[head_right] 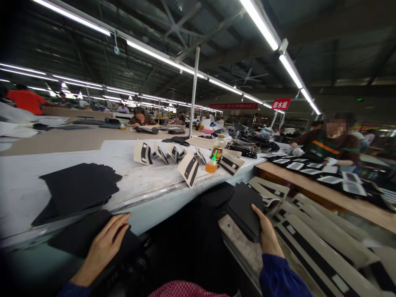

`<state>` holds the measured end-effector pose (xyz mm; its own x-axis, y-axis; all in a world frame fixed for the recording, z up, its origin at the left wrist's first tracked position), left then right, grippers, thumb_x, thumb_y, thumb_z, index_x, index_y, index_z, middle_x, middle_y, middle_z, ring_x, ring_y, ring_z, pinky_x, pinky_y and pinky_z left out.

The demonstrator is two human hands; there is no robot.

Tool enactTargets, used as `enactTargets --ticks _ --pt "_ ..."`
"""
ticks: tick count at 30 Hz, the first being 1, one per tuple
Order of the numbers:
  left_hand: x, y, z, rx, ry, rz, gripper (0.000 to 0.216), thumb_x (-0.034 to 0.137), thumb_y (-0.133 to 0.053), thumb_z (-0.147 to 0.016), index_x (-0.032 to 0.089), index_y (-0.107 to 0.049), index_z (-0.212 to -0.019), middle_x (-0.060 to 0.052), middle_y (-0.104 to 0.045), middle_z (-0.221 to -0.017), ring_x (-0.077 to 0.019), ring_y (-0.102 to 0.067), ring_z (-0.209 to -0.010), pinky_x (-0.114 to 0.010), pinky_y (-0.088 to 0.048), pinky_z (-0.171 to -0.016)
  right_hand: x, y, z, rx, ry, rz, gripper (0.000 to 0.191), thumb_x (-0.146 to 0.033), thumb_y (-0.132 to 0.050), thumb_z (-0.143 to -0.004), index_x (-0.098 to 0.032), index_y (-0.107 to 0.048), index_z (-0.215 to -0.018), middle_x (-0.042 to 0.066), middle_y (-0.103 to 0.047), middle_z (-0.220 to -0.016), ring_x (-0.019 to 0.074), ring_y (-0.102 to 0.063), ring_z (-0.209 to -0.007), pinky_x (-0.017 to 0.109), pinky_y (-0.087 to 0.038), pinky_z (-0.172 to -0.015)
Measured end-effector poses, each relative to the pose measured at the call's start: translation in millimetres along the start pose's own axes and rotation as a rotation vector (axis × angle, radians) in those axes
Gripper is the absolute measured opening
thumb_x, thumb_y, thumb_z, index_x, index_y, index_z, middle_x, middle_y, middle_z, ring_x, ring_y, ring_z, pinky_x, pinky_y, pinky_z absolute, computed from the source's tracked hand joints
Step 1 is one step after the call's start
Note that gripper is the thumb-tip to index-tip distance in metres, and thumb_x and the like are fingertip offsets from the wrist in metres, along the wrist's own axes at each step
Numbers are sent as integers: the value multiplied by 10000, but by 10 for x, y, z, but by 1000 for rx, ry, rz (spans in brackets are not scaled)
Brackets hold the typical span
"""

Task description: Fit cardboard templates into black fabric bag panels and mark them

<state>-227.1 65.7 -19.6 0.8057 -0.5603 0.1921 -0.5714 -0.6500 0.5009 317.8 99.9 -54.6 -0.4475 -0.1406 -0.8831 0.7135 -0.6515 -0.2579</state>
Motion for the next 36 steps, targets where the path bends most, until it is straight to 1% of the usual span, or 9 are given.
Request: enactTargets --ticks 4,8,12,19,21,24,27,32,36 --pt "-10 39 -18 64 76 1 333 213 -495 -1027 189 -481 -1359 -89 -584 -1123 -170 -696 -858 -335 -618 -825 264 385 233 7 -60 45 265 -302 -656 -981 -159 -642 -1203 72 -691 -1163 201 -705 -934 383 -611 -785" --pt "48 64 -42 129 95 -38 321 186 -498 -1016 178 -477 -1337 -102 -543 -1154 -158 -690 -796 -327 -626 -735 446 495 254 23 -104 65 293 -314 -662 -976 -163 -633 -1225 77 -681 -1187 213 -701 -961 400 -610 -799" --pt "110 66 -52 150 66 -79 308 161 -518 -998 155 -496 -1306 -108 -565 -1122 -184 -682 -801 -366 -612 -753 383 386 60 66 -85 40 295 -311 -661 -977 -163 -629 -1230 79 -675 -1201 214 -698 -970 401 -608 -805" --pt "98 101 -106 109 -2 -82 269 188 -481 -1016 144 -500 -1281 -97 -568 -1063 -185 -675 -785 -349 -612 -740 259 -3 -158 100 124 -52 304 -304 -658 -979 -172 -622 -1251 80 -667 -1224 218 -694 -987 407 -607 -816" --pt "90 83 -84 95 -8 -105 306 230 -500 -1018 128 -487 -1306 -103 -560 -1073 -181 -678 -780 -347 -623 -754 279 9 -113 110 143 -57 302 -302 -658 -979 -170 -621 -1249 79 -668 -1218 215 -695 -979 403 -608 -810" --pt "91 -17 6 38 -45 -176 360 237 -515 -1013 140 -484 -1358 -144 -543 -1198 -196 -701 -863 -357 -626 -825 305 116 -27 117 148 -46 313 -302 -657 -979 -173 -615 -1260 82 -662 -1231 220 -692 -991 409 -607 -817" --pt "69 -145 120 -34 -114 -256 375 129 -485 -994 207 -533 -1358 -159 -516 -1328 -238 -708 -1003 -372 -610 -883 317 187 2 98 148 -12 321 -296 -655 -980 -175 -607 -1274 83 -658 -1241 222 -692 -997 411 -607 -821" --pt "-3 -215 205 -62 -224 -306 575 -64 -397 -892 195 -538 -1386 -189 -549 -1347 -252 -704 -1023 -383 -595 -890 378 131 -22 62 101 110 274 -311 -662 -977 -161 -642 -1204 71 -691 -1158 204 -704 -933 388 -614 -777" --pt "-4 -191 198 -81 -277 -313 623 -97 -366 -869 206 -550 -1382 -176 -585 -1343 -232 -700 -1010 -366 -594 -880 265 115 67 100 209 239 262 -304 -666 -974 -163 -650 -1194 70 -694 -1167 210 -705 -955 398 -612 -800"
Point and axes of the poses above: each hand's wrist, its own z-axis away from the middle knuckle, its own y-axis out of the back of the hand, x = y × z, the point moved 8 cm from there along -z, towards the middle knuckle
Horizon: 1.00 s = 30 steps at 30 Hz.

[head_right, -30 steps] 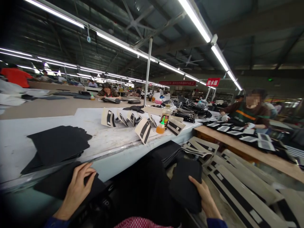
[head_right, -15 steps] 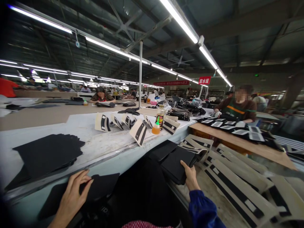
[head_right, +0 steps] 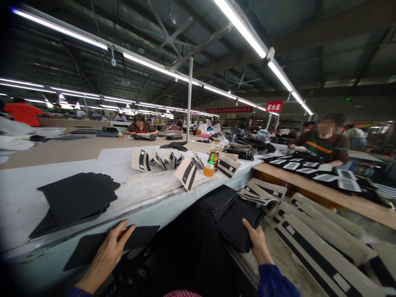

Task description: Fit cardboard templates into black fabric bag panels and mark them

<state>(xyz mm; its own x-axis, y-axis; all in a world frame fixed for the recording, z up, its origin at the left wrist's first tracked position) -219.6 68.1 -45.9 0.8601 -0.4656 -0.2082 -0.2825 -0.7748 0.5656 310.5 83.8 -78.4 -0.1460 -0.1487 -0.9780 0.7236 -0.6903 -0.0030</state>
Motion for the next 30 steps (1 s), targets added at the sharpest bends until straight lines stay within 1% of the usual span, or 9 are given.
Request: enactTargets --ticks 3,6,11,17,19,21,24,27,30 --pt "21 9 -4 -50 14 -16 586 -104 -342 -883 185 -599 -1323 -167 -593 -1364 -240 -679 -1099 -374 -584 -925 -198 67 103 113 121 153 404 -287 -684 -955 -193 -581 -1335 106 -559 -1424 302 -599 -1220 541 -528 -984" --pt "35 3 -31 -68 52 -23 404 -37 -390 -939 158 -665 -1161 -156 -626 -1317 -252 -671 -1117 -375 -603 -890 -421 -128 234 81 247 302 592 -189 -749 -869 -197 -523 -1416 119 -345 -1617 394 -331 -1457 665 -283 -1159" --pt "55 133 -235 -67 94 80 98 82 -559 -964 140 -637 -968 -68 -686 -1099 -191 -677 -965 -371 -606 -811 -517 -1155 1047 -506 481 377 310 -269 -773 -750 -207 -769 -1054 87 -775 -1128 337 -659 -1162 501 -438 -1118" --pt "469 677 -754 -73 26 321 294 100 -389 -1028 173 -585 -821 -44 -627 -798 -172 -604 -766 -299 -561 -659 -387 -2091 2451 -1083 733 432 681 -248 -867 -617 -291 -716 -1280 53 -676 -1385 349 -577 -1286 475 -397 -1146" --pt "696 844 -928 -51 -40 394 296 135 -381 -1039 186 -592 -839 -40 -653 -808 -168 -604 -765 -286 -565 -677 -356 -2180 2623 -1154 764 464 528 -186 -817 -669 -282 -761 -1185 52 -758 -1227 336 -668 -1125 451 -471 -1050" --pt "831 991 -1064 -14 -53 434 262 132 -412 -1033 199 -598 -862 -27 -661 -810 -158 -605 -760 -270 -560 -679 -367 -2135 2619 -1184 765 482 230 -168 -697 -792 -262 -800 -976 15 -801 -942 270 -727 -862 357 -548 -841" --pt "693 1283 -1128 136 56 391 134 105 -547 -983 201 -619 -1040 -48 -676 -945 -183 -619 -898 -300 -545 -826 -528 -1802 2292 -1099 718 464 177 -236 -637 -878 -236 -772 -764 -12 -770 -765 227 -716 -706 282 -547 -673" --pt "105 1653 -968 401 262 218 218 120 -607 -950 186 -618 -1158 -114 -639 -1120 -270 -563 -1091 -459 -412 -1042 -872 -1200 1680 -813 648 376 78 -305 -766 -782 -231 -787 -793 21 -795 -839 285 -739 -799 330 -595 -758" --pt "-881 1708 -647 410 752 -3 606 504 -654 -896 124 -534 -1352 -206 -561 -1340 -400 -510 -1265 -591 -381 -1110 -1283 -515 1042 -416 598 221 224 -160 -819 -666 -257 -788 -865 52 -782 -1043 360 -661 -1143 421 -563 -990"
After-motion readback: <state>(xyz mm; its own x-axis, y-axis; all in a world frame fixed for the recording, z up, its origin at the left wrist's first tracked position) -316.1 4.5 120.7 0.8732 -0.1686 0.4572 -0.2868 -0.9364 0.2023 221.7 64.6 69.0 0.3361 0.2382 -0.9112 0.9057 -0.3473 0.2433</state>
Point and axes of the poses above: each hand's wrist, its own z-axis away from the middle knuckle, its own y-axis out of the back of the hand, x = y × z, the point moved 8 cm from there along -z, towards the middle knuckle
